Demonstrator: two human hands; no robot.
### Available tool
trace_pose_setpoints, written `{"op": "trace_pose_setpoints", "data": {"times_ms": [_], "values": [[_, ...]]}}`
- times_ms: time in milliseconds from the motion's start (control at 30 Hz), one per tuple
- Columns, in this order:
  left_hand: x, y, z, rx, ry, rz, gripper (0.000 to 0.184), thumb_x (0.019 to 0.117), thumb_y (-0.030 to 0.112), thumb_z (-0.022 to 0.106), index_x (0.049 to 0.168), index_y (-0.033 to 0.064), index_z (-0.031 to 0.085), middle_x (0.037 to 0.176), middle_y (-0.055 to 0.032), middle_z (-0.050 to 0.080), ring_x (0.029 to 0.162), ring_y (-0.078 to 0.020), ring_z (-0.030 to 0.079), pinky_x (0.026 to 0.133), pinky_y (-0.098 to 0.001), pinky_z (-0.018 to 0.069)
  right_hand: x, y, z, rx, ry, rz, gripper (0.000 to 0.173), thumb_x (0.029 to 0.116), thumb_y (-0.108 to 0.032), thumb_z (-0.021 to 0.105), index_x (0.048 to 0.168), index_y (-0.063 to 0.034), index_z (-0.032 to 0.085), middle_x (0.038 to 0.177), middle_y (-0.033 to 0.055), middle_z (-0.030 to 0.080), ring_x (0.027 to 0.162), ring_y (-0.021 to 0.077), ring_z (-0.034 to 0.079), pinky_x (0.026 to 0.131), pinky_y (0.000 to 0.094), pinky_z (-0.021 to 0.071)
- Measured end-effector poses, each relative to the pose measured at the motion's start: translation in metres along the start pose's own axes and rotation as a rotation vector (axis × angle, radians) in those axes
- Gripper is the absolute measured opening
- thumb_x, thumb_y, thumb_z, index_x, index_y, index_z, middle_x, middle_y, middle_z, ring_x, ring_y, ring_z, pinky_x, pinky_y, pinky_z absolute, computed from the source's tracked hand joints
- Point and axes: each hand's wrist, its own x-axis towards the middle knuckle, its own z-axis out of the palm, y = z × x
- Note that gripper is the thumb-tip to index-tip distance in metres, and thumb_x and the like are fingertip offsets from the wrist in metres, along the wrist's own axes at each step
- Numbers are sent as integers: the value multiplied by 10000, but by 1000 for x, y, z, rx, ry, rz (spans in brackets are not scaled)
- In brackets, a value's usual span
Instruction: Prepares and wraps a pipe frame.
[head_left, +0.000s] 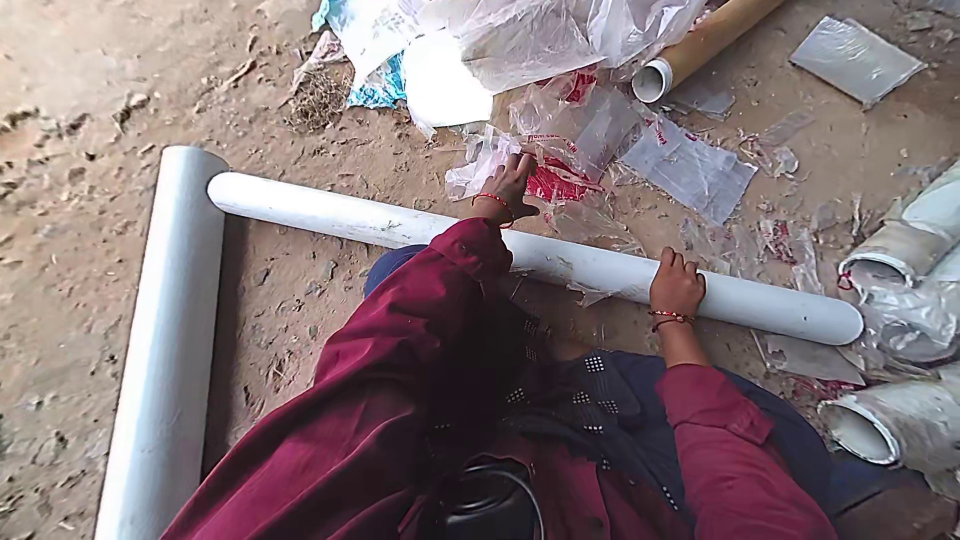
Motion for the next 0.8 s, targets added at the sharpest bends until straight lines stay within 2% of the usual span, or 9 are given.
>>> {"op": "trace_pose_setpoints", "data": {"times_ms": [100,167,200,267,367,433,567,667,800], "values": [[1,-4,32,66,-105,392,381,900,210,807,1145,-57,690,1192,-276,669,1218,-468,590,1027,-613,461,5,-1,-1,4,-7,19,357,1038,53,450,1383,46,543,1246,283,659,1169,478,627,922,590,478],[-7,18,60,131,-199,577,388,923,295,785,1110,-36,704,1098,-239,698,1138,-442,637,960,-600,500,10,0,1,17,-4,33,347,1035,53,461,1371,42,545,1238,279,658,1170,474,626,907,584,487],[-15,37,69,205,-278,591,432,957,332,746,1180,-32,674,1151,-233,677,1177,-426,620,982,-579,489,12,0,1,30,-1,40,344,1033,55,467,1368,42,547,1237,277,659,1173,474,624,905,583,489],[-24,69,92,348,-368,576,475,1009,324,680,1304,-40,601,1259,-239,632,1238,-411,590,1013,-544,470,14,0,3,47,19,45,333,1026,58,479,1349,45,558,1230,275,662,1169,470,628,899,580,497],[-28,92,129,452,-390,454,284,1066,23,469,1300,-100,574,1293,-275,598,1201,-437,602,962,-534,503,14,3,4,70,61,24,328,1020,63,485,1332,47,585,1200,269,675,1145,464,639,885,577,501],[-33,107,136,517,-470,326,317,1056,-64,375,1316,-110,551,1310,-284,592,1211,-440,604,945,-536,512,15,4,6,79,73,11,319,1021,58,488,1323,45,590,1191,266,677,1131,461,645,878,575,503],[-56,120,135,487,-718,242,317,1063,-30,378,1304,-145,549,1360,-321,575,1294,-467,564,1037,-600,468,15,5,10,109,88,-10,324,1025,35,499,1336,41,591,1205,271,670,1109,470,646,852,584,504],[-95,119,150,417,-878,296,278,1060,31,472,1269,-102,597,1326,-304,608,1251,-475,595,994,-633,489,27,6,9,103,66,44,317,1031,21,492,1337,22,574,1222,250,666,1139,451,641,870,566,513],[-90,99,140,187,-611,250,401,1129,160,372,1393,-99,528,1432,-308,533,1390,-463,482,1118,-572,425,43,3,7,175,80,99,293,1030,40,482,1307,43,576,1203,276,663,1129,468,647,883,581,511]]}}
